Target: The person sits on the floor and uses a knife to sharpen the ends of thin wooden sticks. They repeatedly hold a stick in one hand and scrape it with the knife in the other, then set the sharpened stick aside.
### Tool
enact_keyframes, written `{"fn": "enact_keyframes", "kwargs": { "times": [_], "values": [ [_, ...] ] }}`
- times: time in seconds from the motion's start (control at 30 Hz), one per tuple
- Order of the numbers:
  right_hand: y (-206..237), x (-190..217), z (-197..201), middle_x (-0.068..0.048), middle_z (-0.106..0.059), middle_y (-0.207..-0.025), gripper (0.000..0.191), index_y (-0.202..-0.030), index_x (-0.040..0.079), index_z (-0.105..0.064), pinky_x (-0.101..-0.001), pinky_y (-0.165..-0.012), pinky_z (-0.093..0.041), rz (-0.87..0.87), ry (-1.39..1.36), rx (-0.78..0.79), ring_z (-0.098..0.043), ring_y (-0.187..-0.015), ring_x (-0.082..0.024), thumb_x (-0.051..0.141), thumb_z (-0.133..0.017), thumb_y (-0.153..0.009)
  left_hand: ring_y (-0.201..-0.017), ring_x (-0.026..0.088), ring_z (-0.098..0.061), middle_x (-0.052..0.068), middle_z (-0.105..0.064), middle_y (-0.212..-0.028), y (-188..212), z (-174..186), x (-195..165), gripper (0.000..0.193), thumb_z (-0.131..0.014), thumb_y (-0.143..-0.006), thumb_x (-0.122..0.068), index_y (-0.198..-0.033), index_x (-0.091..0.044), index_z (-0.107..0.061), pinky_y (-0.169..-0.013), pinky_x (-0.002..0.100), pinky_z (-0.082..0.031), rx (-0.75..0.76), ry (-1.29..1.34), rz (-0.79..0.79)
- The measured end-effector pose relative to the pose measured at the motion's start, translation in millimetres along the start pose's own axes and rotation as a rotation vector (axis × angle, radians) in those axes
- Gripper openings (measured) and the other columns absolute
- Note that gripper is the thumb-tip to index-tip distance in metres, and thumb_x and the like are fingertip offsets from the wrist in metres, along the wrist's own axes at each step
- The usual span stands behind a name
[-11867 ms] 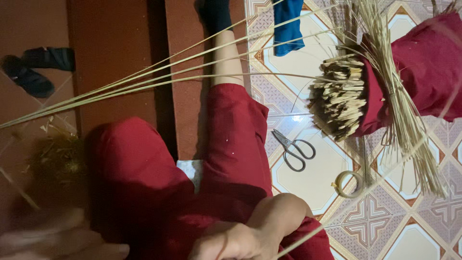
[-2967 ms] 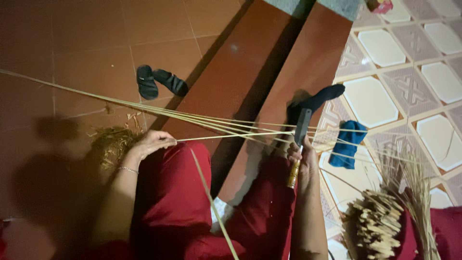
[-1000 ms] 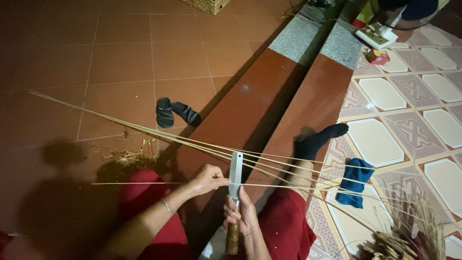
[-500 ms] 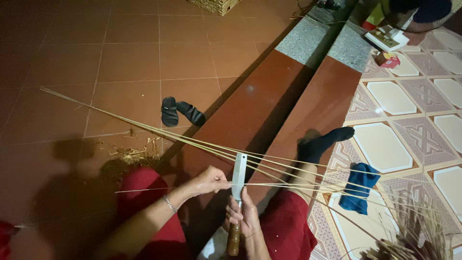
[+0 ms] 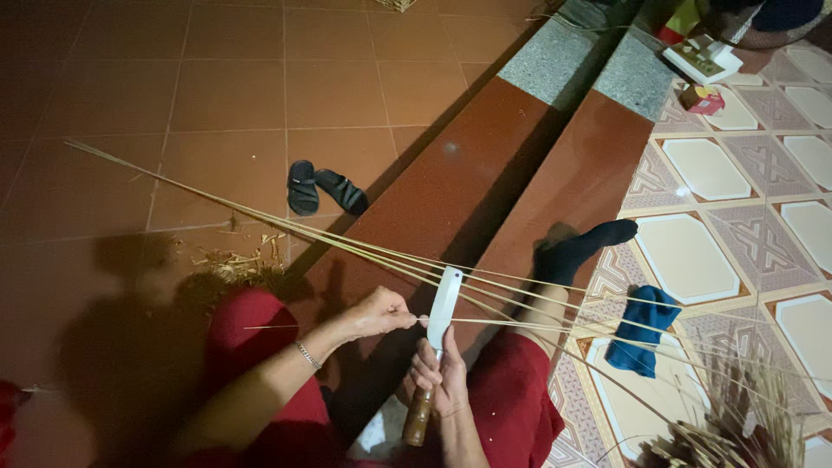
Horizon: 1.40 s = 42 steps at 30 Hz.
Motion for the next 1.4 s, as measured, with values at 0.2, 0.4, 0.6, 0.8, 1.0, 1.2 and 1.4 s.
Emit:
{"fn": "enact_keyframes", "kwargs": {
  "times": [0.2, 0.4, 0.6, 0.8, 1.0, 1.2, 1.4],
  "values": [
    [1.6, -31.4, -12.5, 0.000, -0.036, -0.054, 0.068, -0.074, 0.011, -0.052, -0.0265, -0.043, -0.030, -0.261, 0.049, 0.225, -0.031, -0.042, -0.012, 0.071, -0.043, -0.106, -0.049, 0.005, -0.052, 0.000, -0.062, -0.057, 2.3, -3.4, -8.6, 0.026, -0.079, -0.089, -0.023, -0.074, -0.003, -0.073, -0.042, 0.025, -0.038, -0.013, -0.013, 0.043],
    [0.1, -4.4, 9.3, 0.002, -0.037, -0.055, 0.065, -0.080, 0.005, -0.055, -0.0235, -0.036, -0.031, -0.126, 0.049, 0.025, -0.032, -0.041, -0.008, 0.063, -0.044, -0.107, -0.047, 0.008, -0.053, 0.004, -0.068, -0.061, 3.1, 3.7, -6.1, 0.028, -0.078, -0.090, -0.028, -0.076, -0.005, -0.073, -0.042, 0.026, -0.040, 0.032, -0.128, 0.099],
    [5.1, 17.7, -0.8, 0.001, -0.038, -0.054, 0.050, -0.118, 0.007, -0.062, -0.0204, -0.031, -0.032, 0.081, 0.030, -0.040, -0.033, -0.035, -0.005, 0.050, -0.040, -0.103, -0.057, 0.005, -0.061, 0.002, -0.074, -0.067, 4.8, 8.1, -36.0, 0.026, -0.078, -0.090, -0.027, -0.074, -0.006, -0.077, -0.050, 0.024, -0.047, -0.006, -0.225, -0.271],
    [3.5, -8.0, 3.6, 0.001, -0.036, -0.055, 0.059, -0.088, 0.006, -0.057, -0.0231, -0.036, -0.032, -0.019, 0.045, -0.031, -0.034, -0.039, -0.008, 0.060, -0.040, -0.103, -0.050, 0.007, -0.054, 0.002, -0.067, -0.059, 0.9, -2.7, -11.5, 0.032, -0.081, -0.087, -0.033, -0.073, -0.005, -0.078, -0.045, 0.025, -0.040, 0.000, -0.150, 0.067],
    [7.4, -15.8, -8.2, 0.003, -0.038, -0.056, 0.067, -0.075, 0.009, -0.049, -0.0230, -0.043, -0.033, -0.114, -0.013, 0.227, -0.035, -0.044, -0.008, 0.065, -0.041, -0.110, -0.049, 0.008, -0.055, 0.002, -0.064, -0.057, -0.9, -9.6, -2.6, 0.036, -0.082, -0.086, -0.037, -0.072, -0.004, -0.077, -0.044, 0.025, -0.041, 0.015, -0.120, 0.113],
    [7.9, 21.4, 6.6, 0.001, -0.042, -0.052, 0.049, -0.103, 0.007, -0.061, -0.0220, -0.031, -0.032, 0.071, 0.098, -0.082, -0.036, -0.035, -0.008, 0.053, -0.042, -0.103, -0.094, 0.024, -0.067, 0.017, -0.071, -0.102, 4.3, -3.1, -68.2, 0.041, -0.080, -0.083, -0.034, -0.102, 0.002, -0.072, -0.082, 0.038, -0.050, -0.279, -0.508, -0.304],
    [1.6, 34.0, 19.8, -0.001, -0.046, -0.055, 0.049, -0.111, 0.008, -0.060, -0.0241, -0.032, -0.035, 0.122, 0.248, -0.247, -0.039, -0.035, -0.010, 0.053, -0.042, -0.104, -0.135, 0.042, -0.047, 0.028, -0.054, -0.140, 5.3, -111.7, -137.5, 0.065, -0.075, -0.086, -0.029, -0.135, 0.008, -0.054, -0.116, 0.060, -0.029, -0.316, -0.816, -0.853]
  ]
}}
Point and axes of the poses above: each hand's wrist, its own y-axis away from the middle knuckle, its own z-axis out of the back of the hand, x = y × z, the point moved 9 cm from there along -y, towards the middle knuckle
